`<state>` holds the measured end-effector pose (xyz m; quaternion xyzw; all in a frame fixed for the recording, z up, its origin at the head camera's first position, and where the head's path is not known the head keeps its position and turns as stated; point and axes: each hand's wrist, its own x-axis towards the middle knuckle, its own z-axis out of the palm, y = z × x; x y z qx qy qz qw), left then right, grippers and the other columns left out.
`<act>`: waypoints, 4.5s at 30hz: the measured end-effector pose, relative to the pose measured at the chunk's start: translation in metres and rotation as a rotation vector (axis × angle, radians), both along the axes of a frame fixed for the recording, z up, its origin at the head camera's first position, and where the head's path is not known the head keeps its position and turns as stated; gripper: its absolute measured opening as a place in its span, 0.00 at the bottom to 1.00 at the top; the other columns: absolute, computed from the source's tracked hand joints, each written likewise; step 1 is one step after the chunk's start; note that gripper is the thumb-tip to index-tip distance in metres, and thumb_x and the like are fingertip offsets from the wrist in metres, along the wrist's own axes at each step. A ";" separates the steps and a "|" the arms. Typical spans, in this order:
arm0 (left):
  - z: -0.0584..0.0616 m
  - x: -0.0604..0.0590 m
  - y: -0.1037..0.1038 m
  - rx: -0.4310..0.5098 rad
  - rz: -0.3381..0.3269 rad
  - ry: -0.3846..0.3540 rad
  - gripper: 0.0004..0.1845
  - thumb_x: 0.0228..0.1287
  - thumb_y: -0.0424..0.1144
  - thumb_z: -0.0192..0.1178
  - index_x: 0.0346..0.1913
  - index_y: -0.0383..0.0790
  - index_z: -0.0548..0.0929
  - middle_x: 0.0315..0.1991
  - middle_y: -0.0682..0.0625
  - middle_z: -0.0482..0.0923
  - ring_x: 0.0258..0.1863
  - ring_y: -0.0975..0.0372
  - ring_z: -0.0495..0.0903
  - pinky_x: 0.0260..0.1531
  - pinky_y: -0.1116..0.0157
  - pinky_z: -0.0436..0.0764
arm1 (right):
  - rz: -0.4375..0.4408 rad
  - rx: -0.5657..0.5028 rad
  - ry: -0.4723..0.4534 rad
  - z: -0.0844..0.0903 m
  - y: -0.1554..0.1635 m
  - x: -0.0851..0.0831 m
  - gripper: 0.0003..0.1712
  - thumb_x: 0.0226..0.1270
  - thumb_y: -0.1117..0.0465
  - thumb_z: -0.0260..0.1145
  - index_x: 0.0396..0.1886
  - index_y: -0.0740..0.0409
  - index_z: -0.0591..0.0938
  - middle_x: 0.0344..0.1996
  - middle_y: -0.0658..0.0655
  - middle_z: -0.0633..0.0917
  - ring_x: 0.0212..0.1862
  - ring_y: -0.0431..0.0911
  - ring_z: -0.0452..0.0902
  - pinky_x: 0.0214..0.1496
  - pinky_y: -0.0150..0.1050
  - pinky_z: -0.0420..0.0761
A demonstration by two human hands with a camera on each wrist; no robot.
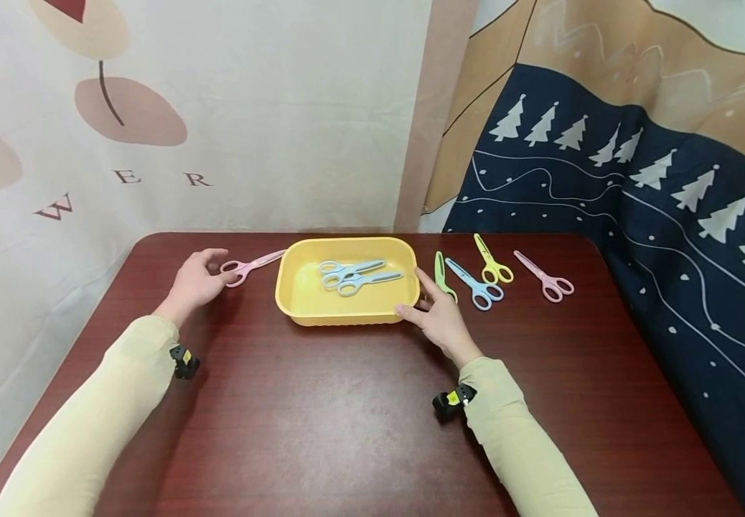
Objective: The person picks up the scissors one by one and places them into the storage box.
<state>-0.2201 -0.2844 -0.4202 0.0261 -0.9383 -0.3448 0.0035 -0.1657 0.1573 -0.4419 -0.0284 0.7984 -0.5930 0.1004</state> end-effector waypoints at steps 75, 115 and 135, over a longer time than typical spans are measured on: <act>-0.019 0.001 -0.009 0.037 0.074 0.008 0.28 0.63 0.24 0.64 0.64 0.30 0.67 0.53 0.30 0.77 0.50 0.42 0.77 0.52 0.49 0.77 | -0.009 0.015 -0.032 0.004 -0.001 0.001 0.51 0.67 0.56 0.75 0.84 0.40 0.59 0.79 0.53 0.66 0.69 0.55 0.76 0.63 0.44 0.80; 0.010 0.005 -0.005 0.539 0.103 0.054 0.32 0.64 0.16 0.60 0.70 0.25 0.64 0.52 0.34 0.73 0.30 0.71 0.85 0.37 0.64 0.88 | 0.003 -0.003 -0.002 0.001 0.000 0.000 0.51 0.67 0.58 0.75 0.84 0.42 0.58 0.80 0.56 0.63 0.69 0.58 0.75 0.62 0.43 0.81; 0.031 0.017 0.000 0.568 0.100 0.133 0.28 0.67 0.19 0.60 0.68 0.32 0.67 0.47 0.45 0.74 0.33 0.69 0.86 0.38 0.64 0.89 | 0.010 -0.017 0.007 -0.001 0.000 -0.001 0.52 0.66 0.58 0.76 0.84 0.44 0.58 0.79 0.57 0.64 0.69 0.58 0.76 0.60 0.41 0.82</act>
